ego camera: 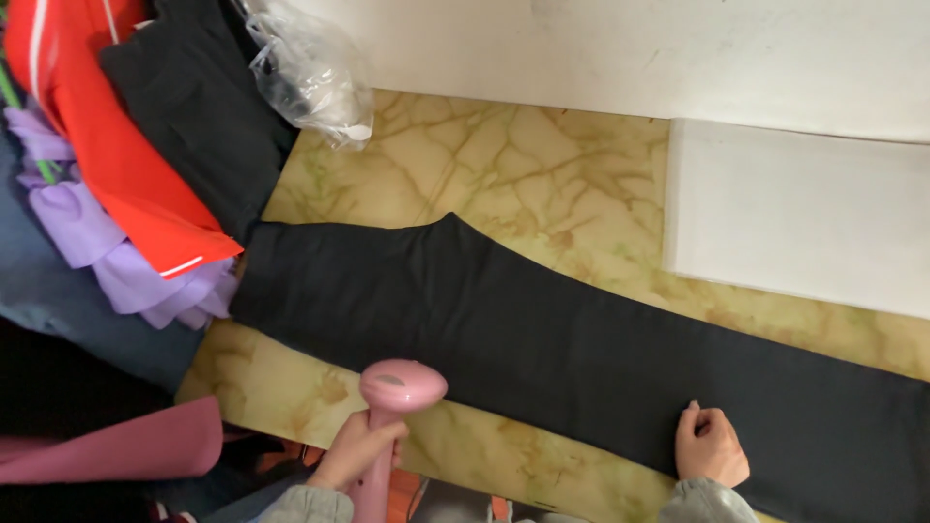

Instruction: The person steams a pair of black trousers laid flat on a marble-patterned table using a pink handheld garment steamer. They hold the garment with one hand while moving the steamer along the fabric from one end to the other.

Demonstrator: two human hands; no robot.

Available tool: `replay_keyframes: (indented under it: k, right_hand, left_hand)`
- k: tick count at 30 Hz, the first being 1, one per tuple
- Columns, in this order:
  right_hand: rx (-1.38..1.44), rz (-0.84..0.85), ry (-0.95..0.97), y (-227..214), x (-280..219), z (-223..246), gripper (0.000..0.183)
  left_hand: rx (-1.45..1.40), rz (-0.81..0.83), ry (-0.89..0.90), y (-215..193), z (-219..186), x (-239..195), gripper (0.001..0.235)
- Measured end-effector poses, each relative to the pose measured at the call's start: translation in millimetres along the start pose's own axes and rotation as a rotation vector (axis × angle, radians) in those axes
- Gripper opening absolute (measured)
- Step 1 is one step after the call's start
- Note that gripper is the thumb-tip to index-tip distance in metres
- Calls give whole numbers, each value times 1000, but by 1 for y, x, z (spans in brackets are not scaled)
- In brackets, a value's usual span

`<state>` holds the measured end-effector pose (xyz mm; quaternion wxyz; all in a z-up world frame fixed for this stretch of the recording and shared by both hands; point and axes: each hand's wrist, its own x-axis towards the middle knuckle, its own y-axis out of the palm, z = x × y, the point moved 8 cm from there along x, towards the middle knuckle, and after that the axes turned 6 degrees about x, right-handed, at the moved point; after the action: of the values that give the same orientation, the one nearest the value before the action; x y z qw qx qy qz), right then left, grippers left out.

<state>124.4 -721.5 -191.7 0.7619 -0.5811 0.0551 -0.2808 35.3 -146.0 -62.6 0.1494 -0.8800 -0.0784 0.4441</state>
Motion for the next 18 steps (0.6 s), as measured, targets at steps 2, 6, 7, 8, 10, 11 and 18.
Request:
replay_keyframes:
  k: [2, 6, 7, 8, 10, 11, 18]
  right_hand:
    - [-5, 3, 3, 4, 0, -3, 49]
    - [1, -59, -45, 3, -3, -3, 50]
    - [1, -61, -41, 5, -2, -3, 50]
    - [16, -54, -34, 7, -2, -5, 48]
    - [28, -53, -17, 7, -2, -5, 45]
    - [46, -66, -25, 4, -2, -2, 45]
    - [84, -122, -26, -2, -5, 4, 42]
  left_hand:
    - [23, -9, 0, -2, -7, -12, 21]
    - [80, -40, 2, -1, -20, -11, 22]
    - [83, -39, 4, 1, -23, 0, 22]
    - [106, -29, 90, 5, -33, 12, 25]
    - [136, -12, 182, 14, -55, 34, 29]
    - [60, 5, 201, 21, -67, 46, 24]
    - [170, -102, 242, 49, -198, 66, 26]
